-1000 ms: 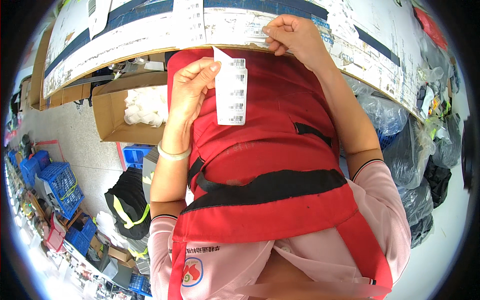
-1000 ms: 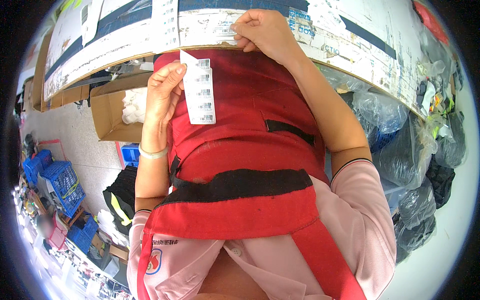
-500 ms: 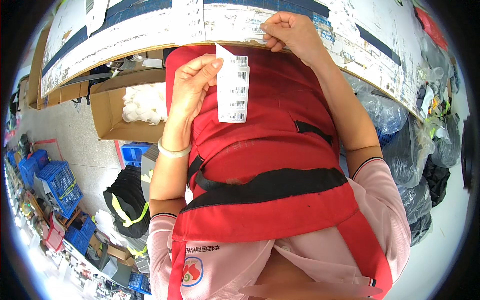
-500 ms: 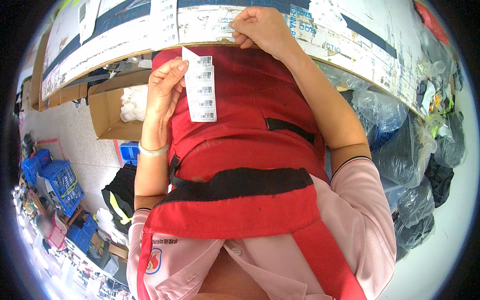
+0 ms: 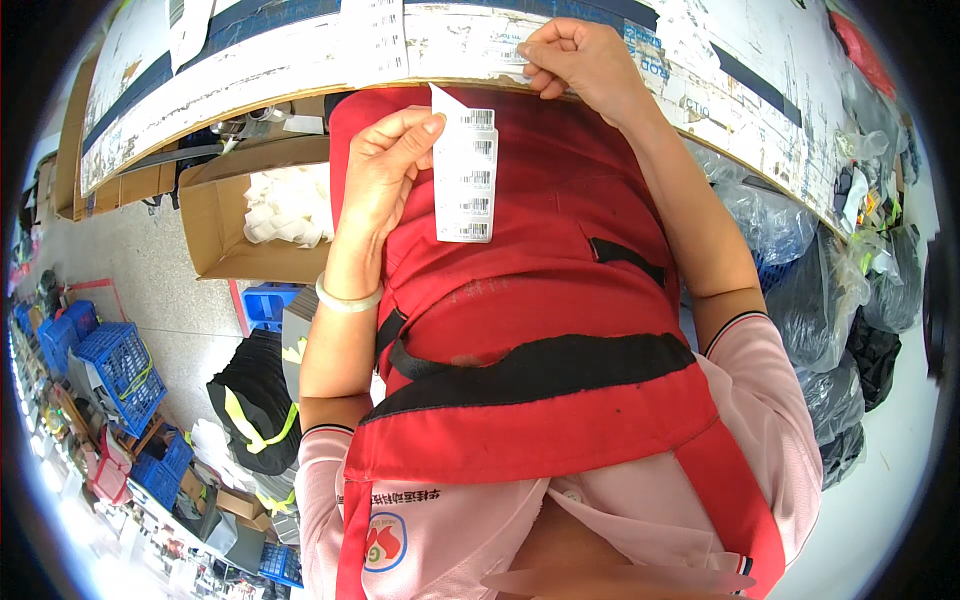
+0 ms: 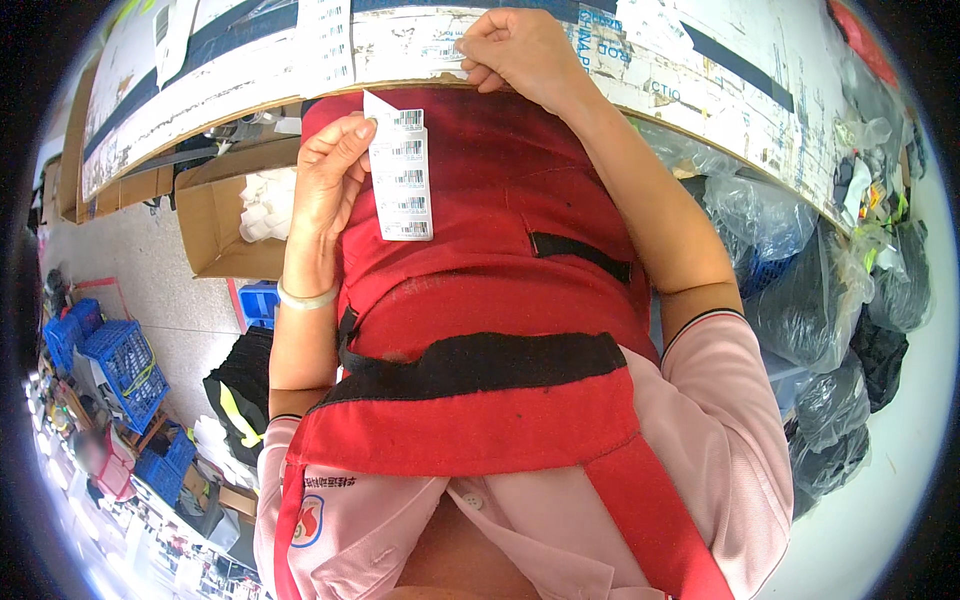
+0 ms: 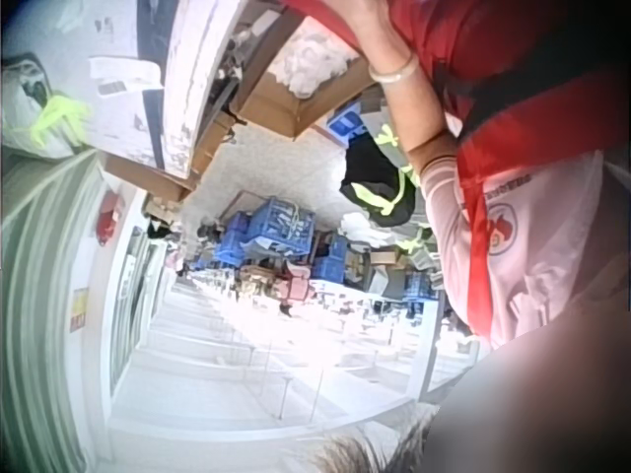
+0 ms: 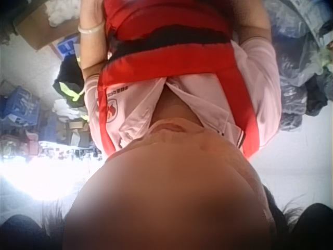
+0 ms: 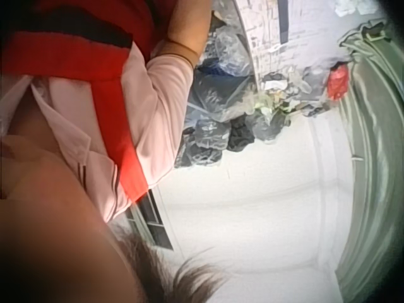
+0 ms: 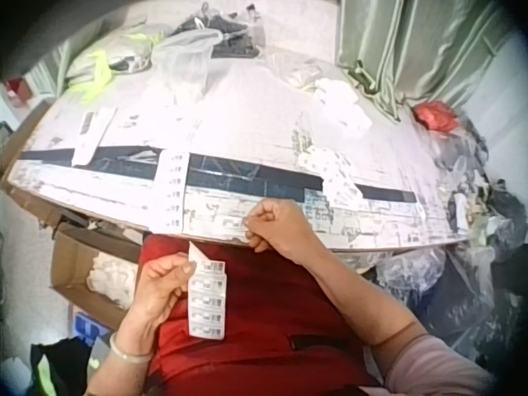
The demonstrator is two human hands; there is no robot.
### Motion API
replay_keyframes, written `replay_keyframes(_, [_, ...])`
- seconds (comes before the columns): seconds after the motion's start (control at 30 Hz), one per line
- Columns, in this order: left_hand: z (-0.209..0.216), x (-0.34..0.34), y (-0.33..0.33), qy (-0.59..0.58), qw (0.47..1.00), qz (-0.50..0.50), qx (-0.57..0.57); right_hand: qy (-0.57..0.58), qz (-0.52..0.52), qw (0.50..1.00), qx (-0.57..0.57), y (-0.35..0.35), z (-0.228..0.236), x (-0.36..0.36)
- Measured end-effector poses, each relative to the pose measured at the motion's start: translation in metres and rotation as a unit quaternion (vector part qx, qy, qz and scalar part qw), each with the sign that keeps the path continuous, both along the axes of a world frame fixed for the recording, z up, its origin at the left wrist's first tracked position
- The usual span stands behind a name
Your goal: Handling and inspecting white adhesive barcode tags at a workstation.
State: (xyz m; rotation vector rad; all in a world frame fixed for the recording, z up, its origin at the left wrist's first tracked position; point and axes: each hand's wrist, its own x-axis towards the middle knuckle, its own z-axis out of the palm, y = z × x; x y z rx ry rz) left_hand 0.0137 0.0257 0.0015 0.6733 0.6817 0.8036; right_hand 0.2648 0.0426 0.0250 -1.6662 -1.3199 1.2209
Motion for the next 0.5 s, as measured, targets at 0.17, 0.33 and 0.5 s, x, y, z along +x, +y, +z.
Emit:
replay_keyframes(0.17, [-0.0037, -0.0018, 0.0009, -0.013, 1.000, -0.007, 0.001, 0.001, 0.001, 1.000, -0.001, 0.0007, 0.0013, -0.0003])
replay_keyframes(0.33, [-0.0009, -0.0002, 0.0006, -0.023, 1.000, -0.010, -0.001, 0.008, 0.006, 1.000, -0.003, 0.0022, -0.0022, 0.0028])
replay_keyframes(0.5, [-0.0039, -0.0020, 0.0007, -0.026, 1.000, -0.012, -0.005, 0.012, 0.008, 1.000, -0.003, 0.0024, -0.0024, 0.0028])
